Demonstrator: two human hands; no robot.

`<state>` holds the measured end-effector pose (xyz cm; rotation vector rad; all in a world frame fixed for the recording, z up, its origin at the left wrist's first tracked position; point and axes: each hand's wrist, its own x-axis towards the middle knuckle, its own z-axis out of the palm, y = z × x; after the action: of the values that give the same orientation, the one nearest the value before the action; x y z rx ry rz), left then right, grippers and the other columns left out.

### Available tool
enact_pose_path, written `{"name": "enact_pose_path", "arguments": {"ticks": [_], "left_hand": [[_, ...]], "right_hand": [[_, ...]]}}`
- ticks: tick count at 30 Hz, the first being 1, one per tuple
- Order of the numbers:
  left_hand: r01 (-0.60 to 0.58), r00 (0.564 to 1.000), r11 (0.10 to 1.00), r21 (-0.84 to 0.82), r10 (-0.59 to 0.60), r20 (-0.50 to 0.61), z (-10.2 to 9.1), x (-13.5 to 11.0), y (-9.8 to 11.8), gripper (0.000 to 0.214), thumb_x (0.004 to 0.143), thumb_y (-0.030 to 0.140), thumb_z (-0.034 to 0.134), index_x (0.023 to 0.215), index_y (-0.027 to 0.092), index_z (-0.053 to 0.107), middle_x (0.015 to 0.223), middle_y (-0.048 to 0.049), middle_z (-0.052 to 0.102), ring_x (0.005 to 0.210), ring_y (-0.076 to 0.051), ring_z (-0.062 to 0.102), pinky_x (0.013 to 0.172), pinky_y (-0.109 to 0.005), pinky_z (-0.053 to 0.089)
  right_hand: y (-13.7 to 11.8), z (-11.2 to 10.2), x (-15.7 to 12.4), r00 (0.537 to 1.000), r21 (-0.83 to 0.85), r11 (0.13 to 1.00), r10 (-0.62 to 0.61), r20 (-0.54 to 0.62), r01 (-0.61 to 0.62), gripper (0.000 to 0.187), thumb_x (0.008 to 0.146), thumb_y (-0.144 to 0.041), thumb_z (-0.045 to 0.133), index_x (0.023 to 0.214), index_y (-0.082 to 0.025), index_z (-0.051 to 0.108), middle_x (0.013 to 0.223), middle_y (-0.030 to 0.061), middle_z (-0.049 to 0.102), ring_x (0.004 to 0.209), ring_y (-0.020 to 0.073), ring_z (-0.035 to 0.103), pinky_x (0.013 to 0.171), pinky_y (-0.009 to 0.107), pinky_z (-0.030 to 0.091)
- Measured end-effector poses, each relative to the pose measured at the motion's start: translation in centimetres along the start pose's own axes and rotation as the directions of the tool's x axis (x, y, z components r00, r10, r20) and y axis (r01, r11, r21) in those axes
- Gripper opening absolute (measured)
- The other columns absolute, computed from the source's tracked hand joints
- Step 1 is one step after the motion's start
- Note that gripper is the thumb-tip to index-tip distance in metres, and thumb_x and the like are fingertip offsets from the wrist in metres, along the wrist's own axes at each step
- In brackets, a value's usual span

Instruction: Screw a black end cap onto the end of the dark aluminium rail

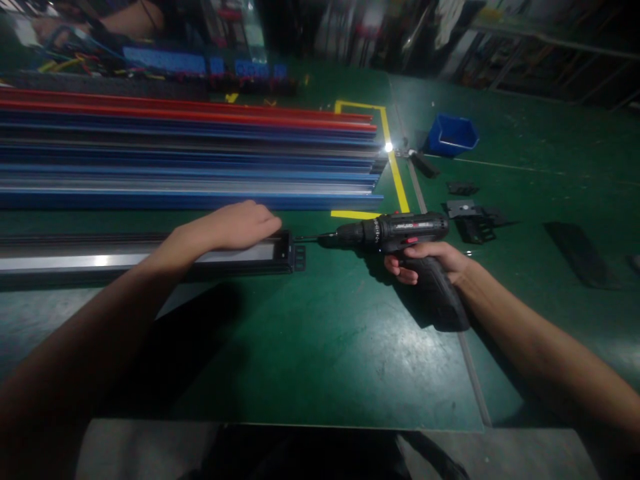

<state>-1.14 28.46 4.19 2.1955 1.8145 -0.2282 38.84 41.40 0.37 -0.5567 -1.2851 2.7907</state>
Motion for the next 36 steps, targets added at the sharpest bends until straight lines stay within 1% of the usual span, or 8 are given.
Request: {"name": "enact_pose_path", "arguments": {"ticks": [8, 12, 18, 24, 26, 29, 33, 36], "left_hand": [[-0.012, 1.0, 0.999, 0.045, 0.011, 0.021, -0.2, 0.04, 0.22, 0.05, 0.103, 0.04, 0.03, 0.079, 0.02, 0.069, 0.078, -0.0071, 0.069, 0.07, -0.02, 0.057, 0.066, -0.033, 0.038], [-0.01, 1.0, 1.0, 0.027, 0.01, 0.014, -0.23, 0.02, 0.2, 0.05, 0.102, 0.04, 0.031, 0.079, 0.021, 0.07, 0.078, -0.0073, 0.069, 0.07, -0.02, 0.056, 0.067, -0.034, 0.037], [-0.013, 1.0, 1.0, 0.004, 0.012, 0.005, -0.29, -0.06, 0.23, 0.048, 0.103, 0.041, 0.031, 0.074, 0.021, 0.064, 0.076, -0.0061, 0.068, 0.067, -0.019, 0.054, 0.064, -0.034, 0.034], [-0.022, 1.0, 1.0, -0.003, 0.022, -0.004, -0.07, 0.01, -0.06, 0.047, 0.103, 0.041, 0.033, 0.073, 0.021, 0.064, 0.076, -0.006, 0.068, 0.068, -0.019, 0.057, 0.063, -0.033, 0.036], [-0.023, 1.0, 1.0, -0.009, 0.023, -0.008, -0.07, 0.01, -0.03, 0.047, 0.102, 0.04, 0.033, 0.073, 0.021, 0.064, 0.077, -0.006, 0.069, 0.068, -0.019, 0.057, 0.064, -0.033, 0.036], [-0.013, 1.0, 1.0, -0.012, 0.013, -0.001, -0.16, -0.03, 0.14, 0.049, 0.103, 0.042, 0.031, 0.074, 0.021, 0.066, 0.078, -0.0063, 0.069, 0.068, -0.02, 0.057, 0.065, -0.033, 0.038], [0.017, 1.0, 0.999, -0.027, -0.016, 0.012, -0.18, -0.02, 0.15, 0.053, 0.103, 0.044, 0.03, 0.075, 0.021, 0.068, 0.078, -0.0069, 0.07, 0.068, -0.02, 0.056, 0.066, -0.034, 0.038], [-0.013, 1.0, 1.0, -0.016, 0.012, -0.008, 0.05, 0.06, -0.14, 0.049, 0.1, 0.043, 0.033, 0.077, 0.022, 0.07, 0.079, -0.0069, 0.07, 0.07, -0.021, 0.057, 0.067, -0.034, 0.038]], "right_hand": [[-0.06, -0.09, -0.04, 0.999, 0.013, 1.0, 0.027, -0.026, -0.027, 0.029, 0.09, -0.027, 0.08, 0.104, -0.003, 0.071, 0.097, 0.0138, 0.073, 0.066, 0.0114, 0.065, 0.064, 0.024, 0.06], [-0.09, -0.16, 0.01, 0.999, 0.013, 0.999, 0.032, -0.033, -0.032, 0.031, 0.089, -0.027, 0.081, 0.105, -0.003, 0.071, 0.098, 0.0145, 0.074, 0.068, 0.0124, 0.067, 0.066, 0.025, 0.06], [-0.22, -0.07, 0.0, 0.998, 0.003, 0.999, 0.053, -0.015, -0.053, 0.033, 0.089, -0.03, 0.081, 0.105, -0.004, 0.072, 0.1, 0.014, 0.074, 0.073, 0.0132, 0.069, 0.07, 0.024, 0.061], [-0.46, -0.22, -0.13, 0.998, -0.049, 0.997, 0.056, 0.003, -0.056, 0.038, 0.091, -0.032, 0.078, 0.116, -0.004, 0.072, 0.116, 0.0177, 0.076, 0.084, 0.0169, 0.074, 0.078, 0.027, 0.062], [-0.48, -0.29, -0.15, 0.998, -0.05, 0.997, 0.061, 0.009, -0.061, 0.039, 0.091, -0.033, 0.078, 0.117, -0.004, 0.071, 0.118, 0.0183, 0.076, 0.085, 0.0171, 0.074, 0.078, 0.028, 0.062], [-0.38, -0.41, -0.16, 0.999, -0.064, 0.997, 0.049, 0.005, -0.049, 0.036, 0.092, -0.033, 0.079, 0.113, -0.005, 0.072, 0.112, 0.0172, 0.078, 0.081, 0.0165, 0.074, 0.076, 0.027, 0.062], [-0.14, -0.53, -0.16, 1.0, -0.059, 0.998, 0.022, -0.012, -0.022, 0.031, 0.091, -0.031, 0.08, 0.107, -0.005, 0.074, 0.101, 0.0147, 0.078, 0.072, 0.014, 0.071, 0.069, 0.026, 0.061], [-0.03, -0.46, -0.16, 1.0, -0.039, 0.999, 0.019, -0.022, -0.02, 0.03, 0.091, -0.029, 0.079, 0.106, -0.005, 0.073, 0.098, 0.0139, 0.077, 0.069, 0.0127, 0.069, 0.065, 0.024, 0.06]]}}
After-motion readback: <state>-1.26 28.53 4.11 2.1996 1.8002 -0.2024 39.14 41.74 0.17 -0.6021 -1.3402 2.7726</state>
